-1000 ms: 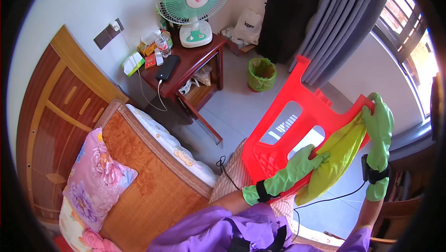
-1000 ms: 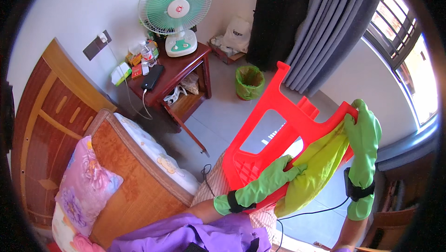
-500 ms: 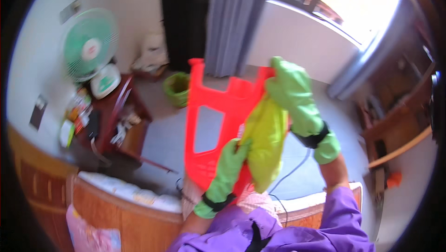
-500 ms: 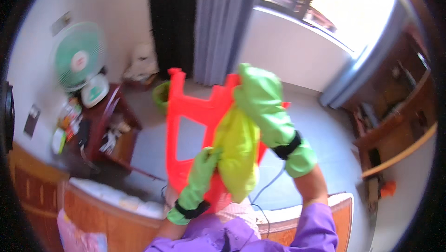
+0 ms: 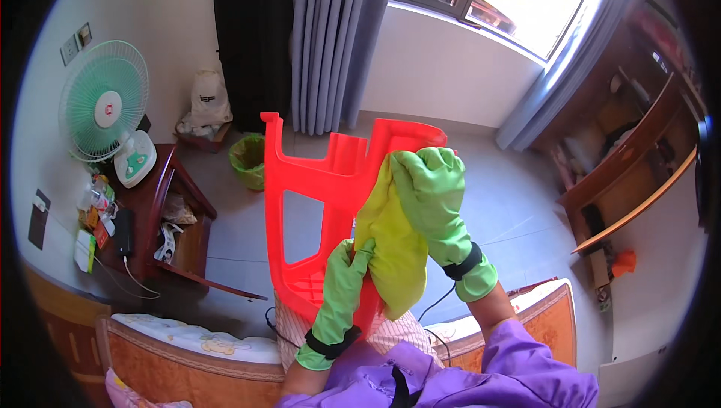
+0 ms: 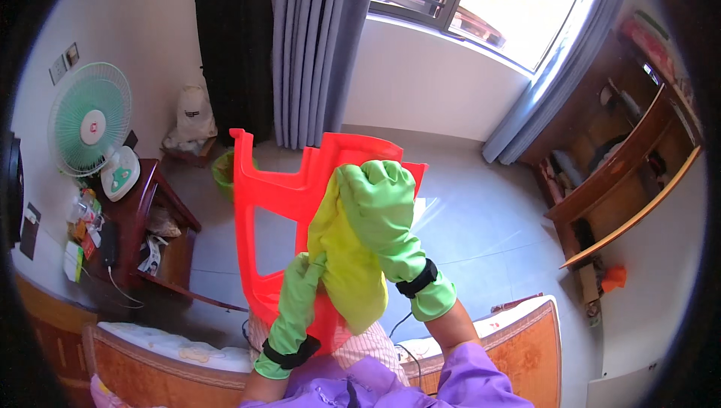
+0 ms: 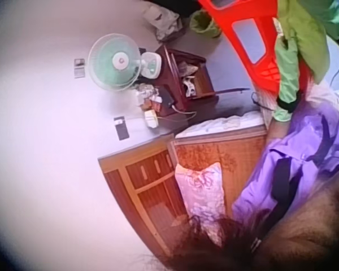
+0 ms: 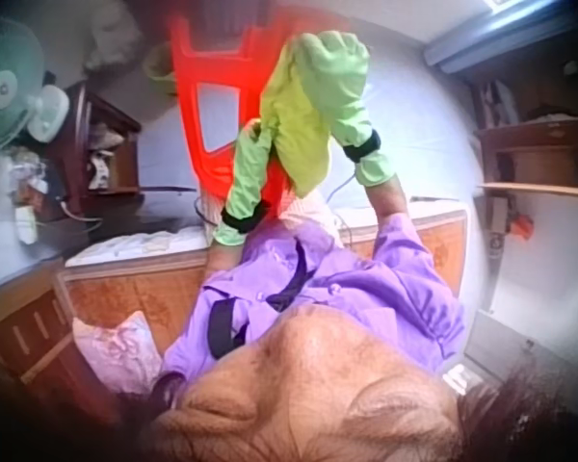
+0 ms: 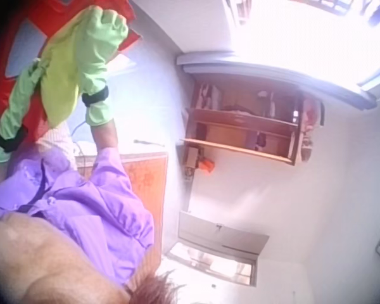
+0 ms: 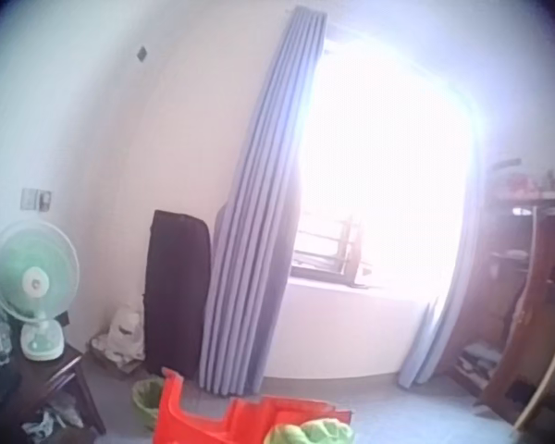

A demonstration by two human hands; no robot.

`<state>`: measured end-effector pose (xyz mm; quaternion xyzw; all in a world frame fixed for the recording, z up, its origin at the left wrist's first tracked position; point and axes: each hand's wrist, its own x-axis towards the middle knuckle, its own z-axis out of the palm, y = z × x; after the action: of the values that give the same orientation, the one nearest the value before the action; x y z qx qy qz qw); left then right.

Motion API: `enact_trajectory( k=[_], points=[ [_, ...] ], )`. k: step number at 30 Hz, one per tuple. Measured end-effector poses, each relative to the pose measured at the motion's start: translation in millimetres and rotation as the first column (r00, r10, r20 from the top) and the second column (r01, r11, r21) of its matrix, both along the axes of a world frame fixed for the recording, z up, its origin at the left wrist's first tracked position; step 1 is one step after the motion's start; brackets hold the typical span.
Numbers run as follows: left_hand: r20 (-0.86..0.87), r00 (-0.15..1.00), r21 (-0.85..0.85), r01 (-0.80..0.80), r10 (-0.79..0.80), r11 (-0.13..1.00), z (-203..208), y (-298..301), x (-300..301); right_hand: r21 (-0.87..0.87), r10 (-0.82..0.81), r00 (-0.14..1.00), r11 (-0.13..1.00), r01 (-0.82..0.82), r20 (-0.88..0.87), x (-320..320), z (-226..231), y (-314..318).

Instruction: Wiping down a red plastic stool with a yellow cloth.

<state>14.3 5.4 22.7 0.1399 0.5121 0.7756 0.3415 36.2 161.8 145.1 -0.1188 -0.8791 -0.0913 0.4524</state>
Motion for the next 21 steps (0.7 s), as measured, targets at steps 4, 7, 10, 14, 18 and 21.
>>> enact_trajectory(
  k=[4, 7, 10, 14, 18, 21],
  points=[
    [0.041, 0.999, 0.029, -0.02, 0.019, 0.999, 1, 2, -2, -0.022, 0.045, 0.995, 0.999, -0.043, 0.089, 7, 2, -13],
    [0.009, 1.0, 0.017, 0.025, -0.025, 1.0, -5, 4, -5, -0.055, -0.044, 0.983, 0.997, 0.055, 0.181, 10, 4, -38],
    [0.004, 1.0, -0.007, 0.01, -0.01, 1.0, -7, 5, -5, -0.104, -0.135, 0.943, 0.979, 0.173, 0.303, 10, 4, -41],
    [0.006, 1.0, -0.006, 0.005, -0.005, 1.0, 4, 9, -6, -0.059, -0.117, 0.948, 0.988, 0.141, 0.297, -2, -8, -13],
    [-0.21, 0.977, -0.189, -0.061, 0.021, 0.98, 10, 0, -12, 0.065, -0.149, 0.963, 0.988, 0.137, 0.224, -21, 8, 2],
    [-0.58, 0.783, -0.063, -0.32, 0.226, 0.945, 5, 5, -8, 0.111, -0.11, 0.97, 0.99, 0.088, 0.215, -36, 16, 14]
  ],
)
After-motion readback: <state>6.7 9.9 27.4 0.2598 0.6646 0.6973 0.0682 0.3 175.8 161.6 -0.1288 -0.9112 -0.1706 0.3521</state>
